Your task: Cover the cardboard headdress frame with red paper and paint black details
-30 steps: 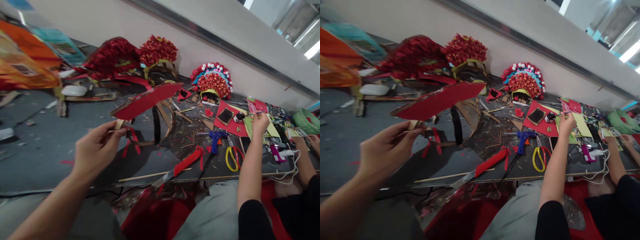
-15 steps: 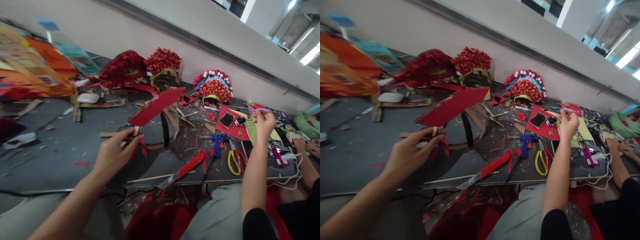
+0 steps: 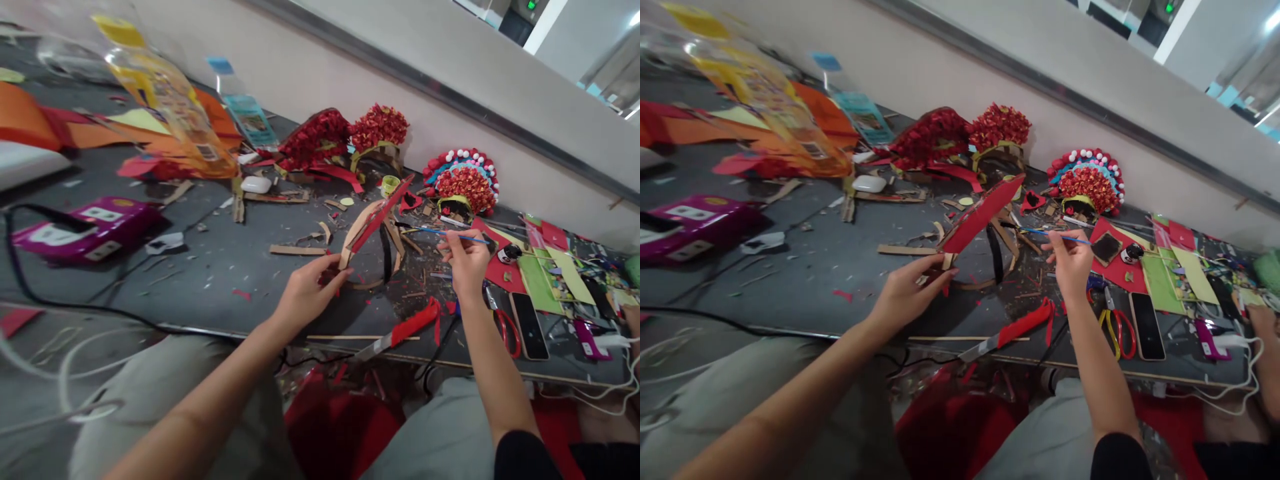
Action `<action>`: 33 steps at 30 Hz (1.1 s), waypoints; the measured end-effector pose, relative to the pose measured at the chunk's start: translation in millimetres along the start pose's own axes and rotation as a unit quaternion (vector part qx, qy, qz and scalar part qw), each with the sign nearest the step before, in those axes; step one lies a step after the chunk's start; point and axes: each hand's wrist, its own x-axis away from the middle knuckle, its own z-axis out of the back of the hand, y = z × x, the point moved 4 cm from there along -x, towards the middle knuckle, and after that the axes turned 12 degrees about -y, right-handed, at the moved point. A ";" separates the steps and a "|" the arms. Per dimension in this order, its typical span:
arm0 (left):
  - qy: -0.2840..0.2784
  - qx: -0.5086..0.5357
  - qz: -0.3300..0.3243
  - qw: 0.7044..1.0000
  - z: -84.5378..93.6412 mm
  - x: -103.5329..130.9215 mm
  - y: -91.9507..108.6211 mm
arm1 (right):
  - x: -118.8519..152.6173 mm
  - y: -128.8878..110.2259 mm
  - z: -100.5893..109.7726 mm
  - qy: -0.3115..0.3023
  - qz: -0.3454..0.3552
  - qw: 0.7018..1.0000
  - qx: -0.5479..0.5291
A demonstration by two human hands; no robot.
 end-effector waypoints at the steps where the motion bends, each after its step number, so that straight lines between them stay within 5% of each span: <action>1: -0.001 0.003 0.002 1.000 -0.5 0.6 -0.2 | 0.9 2.9 -2.8 -0.003 -0.002 1.000 -0.009; 33: -0.007 -0.012 0.008 1.000 0.5 6.0 6.8 | 19.4 -14.5 -26.9 -0.087 0.048 0.991 0.095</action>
